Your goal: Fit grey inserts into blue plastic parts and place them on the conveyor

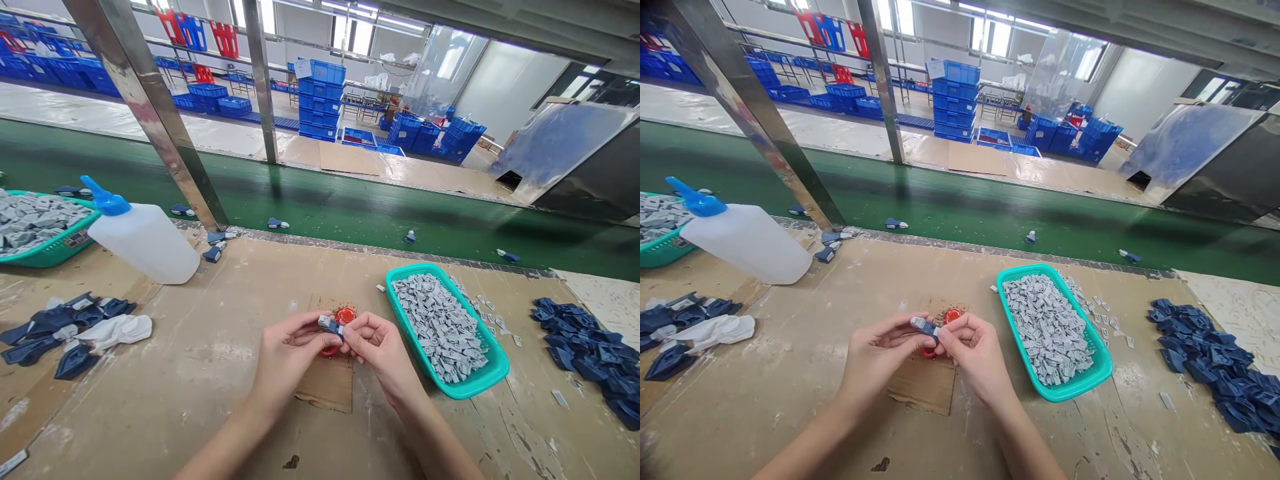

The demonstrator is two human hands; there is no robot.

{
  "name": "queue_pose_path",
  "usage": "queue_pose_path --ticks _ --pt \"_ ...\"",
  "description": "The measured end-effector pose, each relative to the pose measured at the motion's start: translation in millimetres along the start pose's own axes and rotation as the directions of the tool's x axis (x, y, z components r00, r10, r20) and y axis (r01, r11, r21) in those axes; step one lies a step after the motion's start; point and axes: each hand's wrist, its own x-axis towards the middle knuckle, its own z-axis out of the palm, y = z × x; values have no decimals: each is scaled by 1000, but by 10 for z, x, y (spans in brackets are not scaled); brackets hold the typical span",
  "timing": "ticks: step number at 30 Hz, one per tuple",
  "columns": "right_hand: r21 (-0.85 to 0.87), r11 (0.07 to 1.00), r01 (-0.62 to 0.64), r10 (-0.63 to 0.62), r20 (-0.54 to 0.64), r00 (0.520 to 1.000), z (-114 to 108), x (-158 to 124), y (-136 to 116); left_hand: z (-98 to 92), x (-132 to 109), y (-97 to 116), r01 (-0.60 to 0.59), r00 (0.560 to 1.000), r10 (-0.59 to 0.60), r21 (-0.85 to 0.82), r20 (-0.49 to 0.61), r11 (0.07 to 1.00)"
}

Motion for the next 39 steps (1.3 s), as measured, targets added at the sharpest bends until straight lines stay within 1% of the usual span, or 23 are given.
queue_pose_path --ticks 4,6,8,10,12,13,14,15,16,17,18,19,20,21,23,24,25,26,28,30,33,36,39 --pt "16 996 -90 89 88 992 8 -17 20 -45 -21 -16 -94 994 89 86 60 992" --pt "10 996 -92 90 114 989 39 -47 -10 -64 -29 -18 -131 989 120 124 89 984" --pt "-13 998 -65 66 127 990 65 -84 -81 -68 -31 -16 -156 983 139 138 122 978" --pt "-91 996 -18 29 120 992 33 -112 -188 -57 -18 -12 -166 977 141 151 162 974" --pt "-256 964 74 -66 37 997 -115 -125 -307 -46 26 -5 -155 978 125 182 166 971" --pt "-371 921 121 -149 -46 988 -241 -130 -359 -46 66 3 -145 981 113 202 160 969" --pt "-498 854 150 -248 -136 959 -395 -134 -400 -53 123 14 -136 983 103 220 153 966" --pt "-624 769 139 -355 -235 905 -569 -138 -424 -66 198 29 -135 984 102 238 148 962" --pt "-739 669 84 -447 -309 840 -749 -140 -431 -85 292 48 -147 982 110 260 153 954" --pt "-822 569 8 -503 -340 795 -919 -137 -420 -107 407 72 -176 977 131 293 167 940" --pt "-867 494 -69 -525 -360 772 -1066 -129 -396 -131 541 98 -223 968 168 341 184 913" --pt "-888 443 -123 -534 -371 760 -1179 -112 -362 -153 695 126 -282 956 216 410 201 868" --pt "-898 411 -155 -536 -376 756 -1255 -89 -327 -168 866 153 -342 939 265 501 220 795" --pt "-902 394 -178 -534 -382 754 -1292 -60 -296 -173 1052 176 -395 919 307 602 249 694" --pt "-899 387 -207 -539 -402 740 -1280 4 -262 -147 1446 203 -448 885 335 786 323 426" --pt "-894 388 -223 -544 -417 728 -1249 32 -260 -116 1643 205 -453 877 317 844 362 287" --pt "-890 387 -241 -550 -433 715 -1214 55 -266 -74 1830 200 -453 873 280 876 399 168" --pt "-886 385 -258 -556 -445 702 -1183 71 -274 -26 2000 190 -453 873 243 888 424 79" --pt "-885 379 -272 -566 -454 689 -1148 84 -285 81 2274 166 -451 876 186 893 445 -13" --pt "-888 382 -256 -575 -446 686 -1148 80 -277 195 2448 150 -443 880 172 896 442 -35" --pt "-883 431 -184 -599 -433 674 -1170 71 -247 428 2578 143 -444 876 183 894 447 -58" --pt "-866 496 -64 -653 -420 630 -1142 63 -237 815 2666 106 -481 854 195 875 482 -53" --pt "-832 537 140 -718 -363 594 -1022 46 -255 1292 2751 15 -509 844 180 860 505 -22"
